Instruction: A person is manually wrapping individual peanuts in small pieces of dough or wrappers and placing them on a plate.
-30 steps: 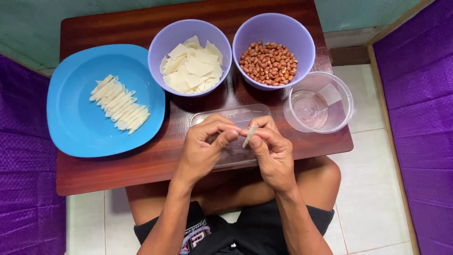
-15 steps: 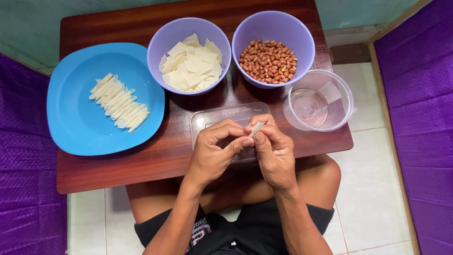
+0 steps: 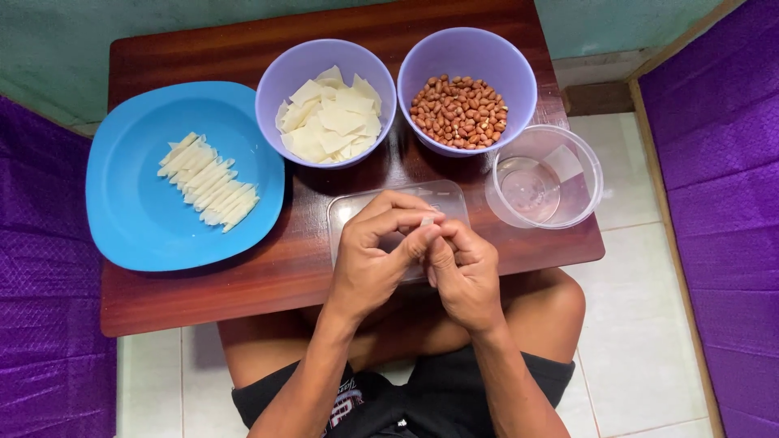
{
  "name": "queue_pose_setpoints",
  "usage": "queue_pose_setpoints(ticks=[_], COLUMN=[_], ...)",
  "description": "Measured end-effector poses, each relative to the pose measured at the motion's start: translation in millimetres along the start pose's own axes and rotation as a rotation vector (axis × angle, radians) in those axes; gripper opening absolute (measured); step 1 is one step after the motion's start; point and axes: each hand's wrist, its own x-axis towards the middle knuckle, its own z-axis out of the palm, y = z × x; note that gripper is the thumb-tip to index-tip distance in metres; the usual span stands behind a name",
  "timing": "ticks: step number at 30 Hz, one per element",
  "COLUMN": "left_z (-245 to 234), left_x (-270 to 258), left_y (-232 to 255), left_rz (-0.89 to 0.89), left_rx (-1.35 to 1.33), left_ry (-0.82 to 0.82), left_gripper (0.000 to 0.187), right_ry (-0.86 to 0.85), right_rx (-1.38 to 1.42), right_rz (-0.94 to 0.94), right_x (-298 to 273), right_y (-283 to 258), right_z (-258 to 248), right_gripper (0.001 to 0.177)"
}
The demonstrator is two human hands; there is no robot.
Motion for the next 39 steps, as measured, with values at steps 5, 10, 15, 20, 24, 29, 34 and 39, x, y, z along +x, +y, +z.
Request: queue_pose_setpoints(ticks=[5,10,15,20,24,29,34,39], left_z=[-2.2,6.0,9.0,-3.8,-28.5,-31.2,-50.0,-94.1], left_x=[1.0,2.7,4.4,10.5,11.6,-13.3,-20.6,-31.5], left_y=[-0.4,2.9,-1.8,4.1,7.6,-9.4,-5.9,9.6], left_rz=[-0.002,-0.013,-0.052,-0.045,0.03,-0.042,-0.004,0.057], left_rx=[-0.076,-0.211,-0.26,-0.307,-0.152,-0.049,-0.012,0.017], left_ry=[0.14,0.344,0.341,0.398,0.417,0.138,0.047,0.122], left_gripper=[0.014,0.024,0.029,0.03,0.027,0.023,0.01,0.011], right_ry=[-0.043,-0.074,-0.118,-0.14,-0.139,-0.162,-0.207,-0.31], right_rx=[-0.059,-0.128,-0.317,-0.367,-0.344,-0.302,-0.344,-0.435], right_rz=[-0.017,-0.066,-0.18,-0.204,-0.202,-0.216,-0.271,-0.286], right_x=[0.8,2.7,4.2,1.3,3.9,7.9,6.5,11.0], right_y=[-0.8,-4.1,-4.7,-4.6,-11.9,-19.5,-15.6,-39.7], right_z=[1.5,10.0,12.7,13.2,15.4,16.1,15.5,36.9], right_gripper=[0.016,0.011,0.006,0.006,0.007,0.01,0.011,0.011])
